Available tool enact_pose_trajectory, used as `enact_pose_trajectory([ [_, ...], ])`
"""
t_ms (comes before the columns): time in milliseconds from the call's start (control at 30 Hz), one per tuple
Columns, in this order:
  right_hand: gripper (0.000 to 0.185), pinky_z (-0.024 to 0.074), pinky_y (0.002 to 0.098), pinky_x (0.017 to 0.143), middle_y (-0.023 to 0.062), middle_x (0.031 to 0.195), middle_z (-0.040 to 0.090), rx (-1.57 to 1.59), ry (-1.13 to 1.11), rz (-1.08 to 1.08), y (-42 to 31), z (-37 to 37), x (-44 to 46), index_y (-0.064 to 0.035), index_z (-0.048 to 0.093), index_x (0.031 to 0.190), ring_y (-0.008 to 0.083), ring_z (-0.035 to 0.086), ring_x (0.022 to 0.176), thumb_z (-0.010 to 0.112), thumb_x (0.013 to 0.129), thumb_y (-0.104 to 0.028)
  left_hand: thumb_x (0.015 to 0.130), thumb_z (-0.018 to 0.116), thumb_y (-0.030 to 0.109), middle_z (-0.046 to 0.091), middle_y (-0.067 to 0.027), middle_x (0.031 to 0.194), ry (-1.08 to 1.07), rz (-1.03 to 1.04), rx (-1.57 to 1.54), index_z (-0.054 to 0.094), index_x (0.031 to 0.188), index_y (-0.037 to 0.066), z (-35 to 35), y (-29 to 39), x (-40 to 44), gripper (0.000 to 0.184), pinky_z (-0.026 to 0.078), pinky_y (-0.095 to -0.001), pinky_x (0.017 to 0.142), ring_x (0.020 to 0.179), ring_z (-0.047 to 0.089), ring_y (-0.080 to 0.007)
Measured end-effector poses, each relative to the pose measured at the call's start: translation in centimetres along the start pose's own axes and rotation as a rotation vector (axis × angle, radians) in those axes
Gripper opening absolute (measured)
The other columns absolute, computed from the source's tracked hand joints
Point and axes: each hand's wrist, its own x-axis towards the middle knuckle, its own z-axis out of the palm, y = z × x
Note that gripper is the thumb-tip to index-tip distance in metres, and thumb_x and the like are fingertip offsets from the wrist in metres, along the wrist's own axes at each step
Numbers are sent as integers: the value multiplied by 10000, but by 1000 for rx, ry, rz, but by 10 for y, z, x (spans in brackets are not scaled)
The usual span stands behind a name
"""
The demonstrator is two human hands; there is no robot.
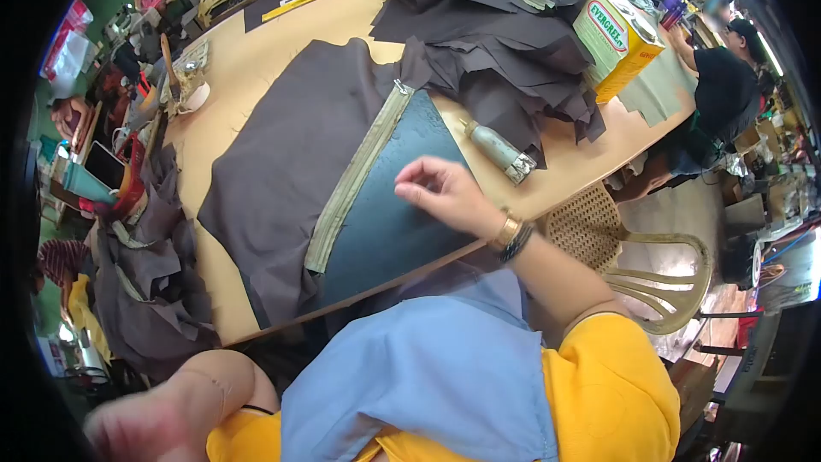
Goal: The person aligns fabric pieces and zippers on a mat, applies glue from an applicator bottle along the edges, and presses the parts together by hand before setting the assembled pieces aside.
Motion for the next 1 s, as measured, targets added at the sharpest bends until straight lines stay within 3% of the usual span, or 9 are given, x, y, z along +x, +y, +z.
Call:
enact_pose_trajectory([
  [33, 202, 475, 199, 714, -44, 912, 650, -165, 16, 24, -12, -12, 13, -59, 676, 1074, 27, 561, 788, 727, 945, -206, 1009, 544, 167, 629, 76, 993, 128, 38, 59, 634, 1277, 139, -5, -9, -7, 284, 476, -241, 910, 896, 628, -60],
  [100, 217, 492, 233, 703, -26, 897, 662, -370, 78, -91, -30, -34, 50, -48, 704, 1062, 46, 556, 765, 738, 925, -213, 859, 711, 246, 669, -78, 1014, 421, 117, -102, 713, 994, 107, -41, -38, -46, 194, 495, -347, 840, 860, 645, -220],
  [167, 231, 525, 263, 744, 18, 919, 725, -405, 140, -168, -35, -56, 91, -11, 708, 1061, 80, 643, 818, 716, 930, -201, 948, 619, 188, 679, -128, 1025, -206, -241, 636, 666, 1086, 46, -53, -84, -83, 203, 518, -399, 905, 1002, 633, -261],
  [200, 227, 511, 231, 746, -17, 910, 690, -452, 134, -193, -29, -72, 114, -6, 693, 1093, 46, 602, 802, 700, 954, -185, 949, 621, 148, 673, -136, 1076, -395, -445, 604, 668, 1127, 37, -58, -111, -105, 215, 504, -391, 934, 1054, 627, -264],
  [267, 280, 543, 310, 785, 85, 933, 740, -723, 143, -134, -39, -82, 143, -20, 732, 1047, 167, 688, 846, 695, 921, -267, 953, 638, 118, 667, -116, 1206, -741, -747, 572, 688, 1195, 50, -65, -162, -153, 256, 460, -372, 1022, 1155, 610, -264],
  [433, 380, 562, 394, 841, 118, 944, 761, -1137, 76, 85, -31, -82, 190, -109, 785, 979, 281, 729, 886, 758, 804, -444, 990, 598, 295, 486, -168, 1476, -1268, -865, 630, 594, 1383, 187, -62, -209, -237, 408, 312, -535, 1158, 1411, 411, -366],
  [700, 241, 580, 364, 756, 131, 812, 747, -1090, 76, 72, -19, -86, 208, -73, 789, 869, 259, 734, 782, 771, 700, -244, 1008, 530, 418, 406, -166, 1554, -1317, -976, 675, 541, 1444, 292, -62, -214, -259, 454, 232, -594, 1189, 1479, 311, -364],
  [833, 256, 522, 260, 629, 44, 763, 720, -769, 59, 291, -17, -102, 202, -28, 774, 913, 101, 639, 653, 756, 765, -235, 1006, 533, 420, 410, -159, 1553, -1310, -946, 693, 562, 1428, 286, -63, -214, -262, 443, 242, -597, 1184, 1476, 323, -355],
  [1000, 278, 519, 253, 650, 35, 825, 726, -727, 47, 207, -9, -99, 195, -41, 765, 946, 92, 637, 686, 770, 788, -270, 1006, 534, 423, 413, -149, 1555, -1315, -949, 710, 573, 1418, 290, -61, -213, -260, 435, 239, -586, 1189, 1473, 333, -351],
])
